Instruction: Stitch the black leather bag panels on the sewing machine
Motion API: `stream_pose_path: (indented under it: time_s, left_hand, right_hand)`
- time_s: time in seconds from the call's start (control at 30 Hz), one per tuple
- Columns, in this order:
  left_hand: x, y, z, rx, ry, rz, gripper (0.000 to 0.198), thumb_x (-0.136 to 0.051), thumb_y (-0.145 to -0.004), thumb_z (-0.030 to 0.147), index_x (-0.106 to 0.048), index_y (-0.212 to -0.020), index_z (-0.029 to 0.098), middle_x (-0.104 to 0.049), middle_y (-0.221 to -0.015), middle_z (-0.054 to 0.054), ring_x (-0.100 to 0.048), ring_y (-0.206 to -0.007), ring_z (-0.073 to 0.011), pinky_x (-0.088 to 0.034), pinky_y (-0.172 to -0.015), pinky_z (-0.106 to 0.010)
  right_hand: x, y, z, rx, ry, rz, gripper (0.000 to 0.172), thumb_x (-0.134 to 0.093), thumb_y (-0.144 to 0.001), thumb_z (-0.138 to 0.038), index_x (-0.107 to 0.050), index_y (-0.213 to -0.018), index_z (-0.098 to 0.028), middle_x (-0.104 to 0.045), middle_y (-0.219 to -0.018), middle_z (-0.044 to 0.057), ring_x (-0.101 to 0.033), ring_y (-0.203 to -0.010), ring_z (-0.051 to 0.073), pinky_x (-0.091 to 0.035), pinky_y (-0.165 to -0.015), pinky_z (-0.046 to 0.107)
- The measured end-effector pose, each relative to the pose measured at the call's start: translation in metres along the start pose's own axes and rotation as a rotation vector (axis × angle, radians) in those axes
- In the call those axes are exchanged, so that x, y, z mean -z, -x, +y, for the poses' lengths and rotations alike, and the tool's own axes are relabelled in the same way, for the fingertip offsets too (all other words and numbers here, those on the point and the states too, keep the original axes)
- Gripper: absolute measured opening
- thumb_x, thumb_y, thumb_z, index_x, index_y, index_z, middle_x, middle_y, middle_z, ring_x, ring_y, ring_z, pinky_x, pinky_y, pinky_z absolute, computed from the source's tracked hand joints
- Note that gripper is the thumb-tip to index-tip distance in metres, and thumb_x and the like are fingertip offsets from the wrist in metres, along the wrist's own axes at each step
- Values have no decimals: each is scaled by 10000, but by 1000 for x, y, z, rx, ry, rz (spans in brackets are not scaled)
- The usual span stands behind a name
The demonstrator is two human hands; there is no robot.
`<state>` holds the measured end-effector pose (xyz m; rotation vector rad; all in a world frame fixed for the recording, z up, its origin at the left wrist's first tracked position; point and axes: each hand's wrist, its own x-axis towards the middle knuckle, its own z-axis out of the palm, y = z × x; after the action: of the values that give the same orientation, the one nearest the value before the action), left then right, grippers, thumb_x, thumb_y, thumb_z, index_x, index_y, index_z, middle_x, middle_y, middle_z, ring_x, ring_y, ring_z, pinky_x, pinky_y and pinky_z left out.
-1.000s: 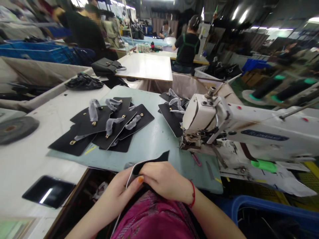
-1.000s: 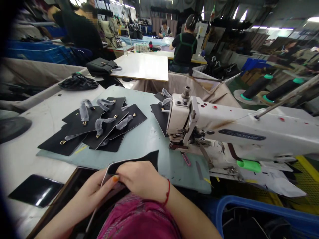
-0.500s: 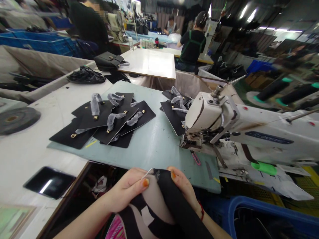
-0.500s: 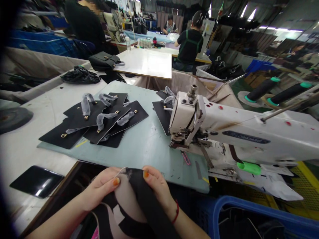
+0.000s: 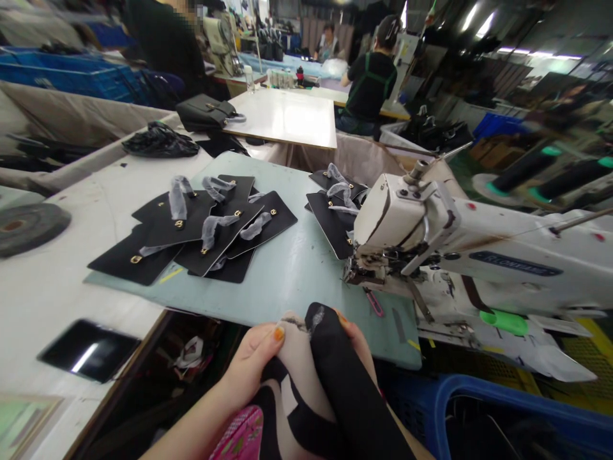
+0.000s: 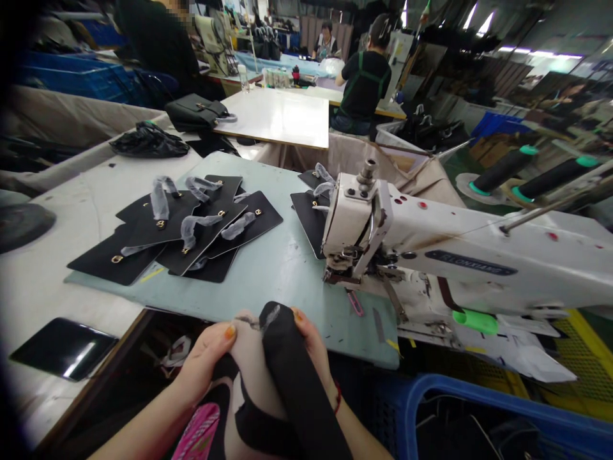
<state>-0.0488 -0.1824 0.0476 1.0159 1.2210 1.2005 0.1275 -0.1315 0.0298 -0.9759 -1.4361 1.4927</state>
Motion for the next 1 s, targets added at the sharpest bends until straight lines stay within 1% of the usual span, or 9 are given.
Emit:
stream_pose_path:
  time_s: [0.1, 0.17, 0.23, 0.3, 0.4, 0.5, 0.7, 0.83, 1.0]
  left_hand:
    - [14, -8, 17, -64, -130, -197, 511, -499, -942, 544, -678, -686, 140, -617, -674, -63, -540, -654, -176, -476, -649, -280]
    - [22, -15, 29, -140, -236, -300, 496, -461, -970, 505, -706, -740, 140, -650, -719, -75, -574, -693, -188, -490, -681, -282]
    - [27, -21, 38, -175, -306, -328, 486, -445, -981, 483, -730, -791, 138, -677, -747, -75, -593, -707, -188, -497, -696, -275]
    - [30, -26, 41, -144, -327, -250, 433, -476, -974, 463, -761, -890, 148, -725, -837, -76, -634, -773, -198, -510, -745, -273]
    - [35, -29, 38, -66, -290, -97, 333, -591, -925, 413, -762, -1119, 202, -747, -1124, -79, -663, -1047, -244, -484, -959, -309]
    - [40, -28, 34, -17, -178, -87, 364, -582, -923, 391, -737, -1209, 227, -701, -1270, -78, -614, -1208, -272, -409, -1092, -355]
    - [32, -25, 36, -50, -220, 10, 325, -658, -889, 401, -765, -1131, 212, -752, -1143, -85, -695, -1037, -251, -520, -942, -319]
    - [25, -26, 32, -175, -382, 128, 249, -660, -892, 374, -783, -1033, 208, -773, -1049, -70, -713, -959, -223, -539, -886, -290]
    - [22, -28, 29, -374, -592, 168, 176, -608, -930, 285, -762, -942, 202, -770, -942, -45, -708, -866, -176, -529, -805, -248]
  right_hand:
    - [13, -12, -24, 104, -163, 1, 410, -376, -990, -531, -564, -837, -202, -634, -836, 61, -631, -804, 187, -547, -759, 321]
    - [23, -21, -39, 205, 2, -80, 411, -404, -994, -544, -625, -983, -197, -668, -1055, 92, -634, -1020, 201, -512, -924, 350]
    - [29, -29, -49, 244, 280, -234, 381, -452, -1002, -501, -665, -1084, -195, -688, -1114, 91, -630, -1070, 193, -477, -966, 335]
    - [29, -32, -51, 274, 480, -301, 349, -479, -1009, -447, -709, -989, -184, -722, -929, 62, -660, -894, 164, -490, -843, 283]
    - [20, -31, -43, 313, 611, -154, 331, -506, -1008, -393, -719, -890, -168, -716, -811, 46, -647, -752, 146, -466, -706, 255]
    - [10, -28, -32, 328, 679, -30, 291, -516, -1008, -346, -728, -921, -167, -728, -844, 57, -656, -767, 154, -461, -705, 259]
    - [0, -25, -30, 322, 732, -2, 286, -516, -1009, -313, -739, -916, -161, -726, -817, 61, -666, -758, 156, -450, -702, 252]
    - [-3, -24, -28, 347, 701, 5, 257, -525, -1005, -294, -736, -931, -167, -738, -844, 45, -670, -761, 151, -444, -704, 250]
    - [-6, -21, -22, 356, 693, 28, 244, -531, -1003, -295, -725, -908, -180, -738, -833, 30, -667, -751, 143, -432, -703, 245]
